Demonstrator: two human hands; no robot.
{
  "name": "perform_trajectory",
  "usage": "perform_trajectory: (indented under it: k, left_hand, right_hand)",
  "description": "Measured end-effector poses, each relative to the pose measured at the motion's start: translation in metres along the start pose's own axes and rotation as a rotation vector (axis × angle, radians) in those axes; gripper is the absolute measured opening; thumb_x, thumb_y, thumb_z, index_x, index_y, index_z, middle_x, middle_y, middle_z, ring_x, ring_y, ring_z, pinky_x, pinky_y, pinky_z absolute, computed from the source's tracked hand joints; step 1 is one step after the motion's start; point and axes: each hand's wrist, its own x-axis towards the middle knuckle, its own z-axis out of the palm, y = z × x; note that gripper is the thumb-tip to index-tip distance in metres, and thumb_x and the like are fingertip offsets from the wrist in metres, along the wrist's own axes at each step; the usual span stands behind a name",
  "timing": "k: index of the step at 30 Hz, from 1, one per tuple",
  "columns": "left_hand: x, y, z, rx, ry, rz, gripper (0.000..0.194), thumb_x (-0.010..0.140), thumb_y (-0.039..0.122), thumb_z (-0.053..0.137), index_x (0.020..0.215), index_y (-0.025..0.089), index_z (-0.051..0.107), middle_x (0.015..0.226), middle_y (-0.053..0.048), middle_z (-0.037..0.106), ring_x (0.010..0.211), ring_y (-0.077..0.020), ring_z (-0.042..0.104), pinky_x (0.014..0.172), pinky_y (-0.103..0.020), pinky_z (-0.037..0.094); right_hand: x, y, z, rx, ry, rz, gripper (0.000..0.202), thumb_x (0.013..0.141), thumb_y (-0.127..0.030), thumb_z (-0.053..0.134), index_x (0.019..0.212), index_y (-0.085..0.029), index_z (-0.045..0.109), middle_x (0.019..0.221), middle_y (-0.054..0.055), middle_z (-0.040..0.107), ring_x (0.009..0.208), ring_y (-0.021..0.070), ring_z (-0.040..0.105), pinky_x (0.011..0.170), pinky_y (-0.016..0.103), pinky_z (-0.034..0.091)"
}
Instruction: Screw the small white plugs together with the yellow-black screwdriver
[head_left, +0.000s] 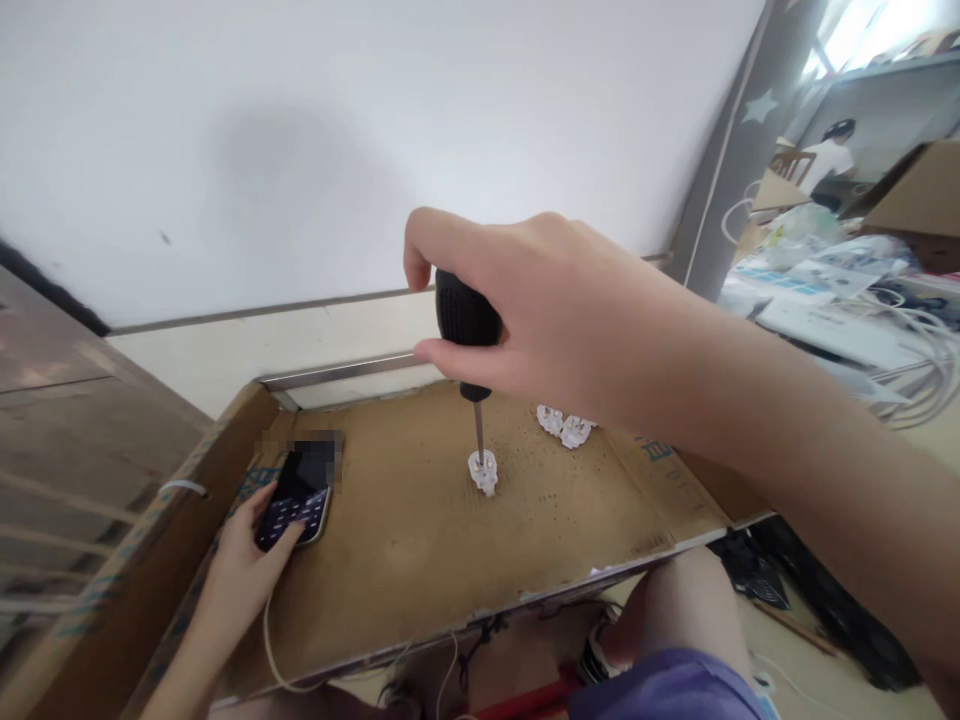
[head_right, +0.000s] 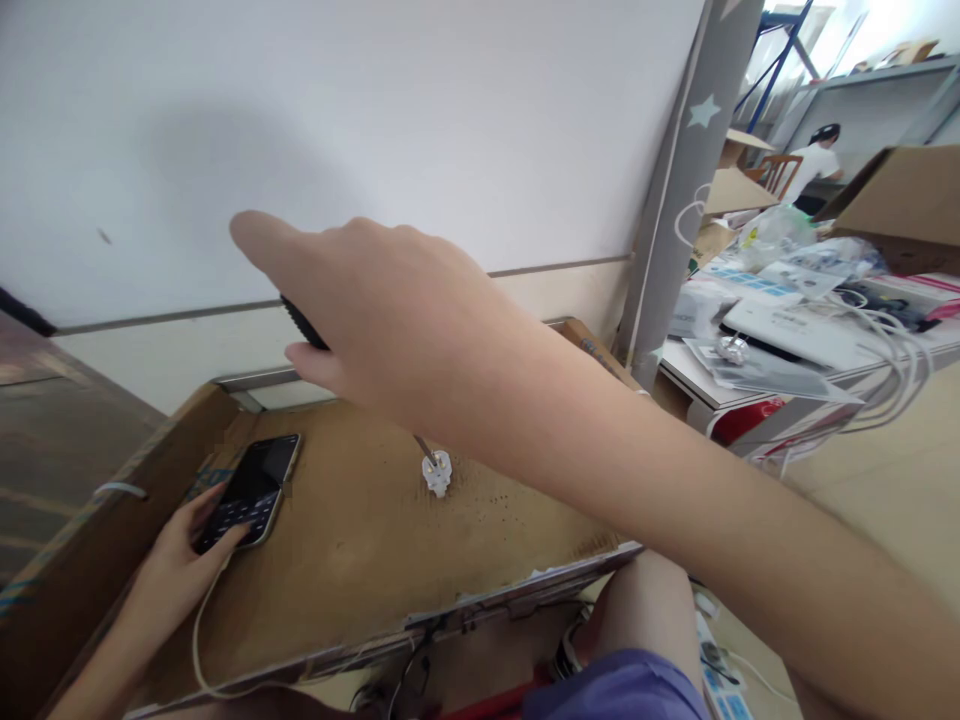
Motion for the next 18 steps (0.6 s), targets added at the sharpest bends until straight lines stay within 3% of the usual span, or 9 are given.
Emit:
perform_trajectory:
  k: [2, 7, 10, 15, 18]
  left_hand:
    - [0.0, 0.003, -0.004, -0.115, -0.031, -0.078, 0.051, 0.063, 0.038, 0.06, 0.111, 0.02, 0.054, 0.125, -0.01, 0.057, 0.116, -0.0326, 0.053, 0.101, -0.048, 0.041]
    - [0.008, 0.015, -0.011, -0.347, 0.129, -0.276, 0.035, 0.073, 0.025, 0.053, 0.107, 0.022, 0.055, 0.122, -0.003, 0.06, 0.116, -0.0244, 0.054, 0.102, -0.043, 0.042]
    - [0.018, 0.017, -0.008, -0.415, 0.09, -0.358, 0.027, 0.071, 0.016, 0.05, 0.098, 0.017, 0.057, 0.118, -0.006, 0.062, 0.113, -0.0222, 0.056, 0.104, -0.039, 0.04]
    - [0.027, -0.001, -0.001, -0.445, 0.085, -0.306, 0.03, 0.07, 0.015, 0.051, 0.099, 0.017, 0.058, 0.116, -0.005, 0.064, 0.11, -0.0226, 0.059, 0.099, -0.042, 0.045]
    - [0.028, -0.009, 0.001, -0.295, 0.108, -0.155, 0.029, 0.069, 0.017, 0.051, 0.097, 0.016, 0.06, 0.101, -0.006, 0.07, 0.098, -0.0225, 0.065, 0.086, -0.039, 0.054]
  right_hand:
    - [0.0, 0.0, 0.0, 0.007, -0.009, 0.001, 0.024, 0.085, -0.031, 0.055, 0.106, -0.022, 0.048, 0.068, -0.005, 0.051, 0.055, 0.0092, 0.044, 0.047, 0.024, 0.023]
    - [0.002, -0.004, -0.003, 0.046, -0.036, -0.004, 0.022, 0.085, -0.025, 0.054, 0.106, -0.021, 0.048, 0.079, -0.004, 0.055, 0.062, 0.0089, 0.051, 0.049, 0.025, 0.022]
    - [0.004, -0.007, -0.004, 0.045, -0.058, -0.017, 0.025, 0.085, -0.022, 0.055, 0.109, -0.02, 0.047, 0.084, -0.004, 0.056, 0.058, 0.0078, 0.048, 0.048, 0.026, 0.023]
    - [0.002, -0.012, -0.003, -0.039, -0.042, -0.049, 0.03, 0.084, -0.025, 0.058, 0.111, -0.022, 0.046, 0.077, -0.006, 0.057, 0.058, 0.0119, 0.046, 0.044, 0.027, 0.026]
    - [0.0, -0.016, -0.003, -0.008, -0.058, -0.092, 0.026, 0.084, -0.023, 0.056, 0.108, -0.023, 0.047, 0.074, -0.007, 0.057, 0.055, 0.0119, 0.047, 0.042, 0.027, 0.025]
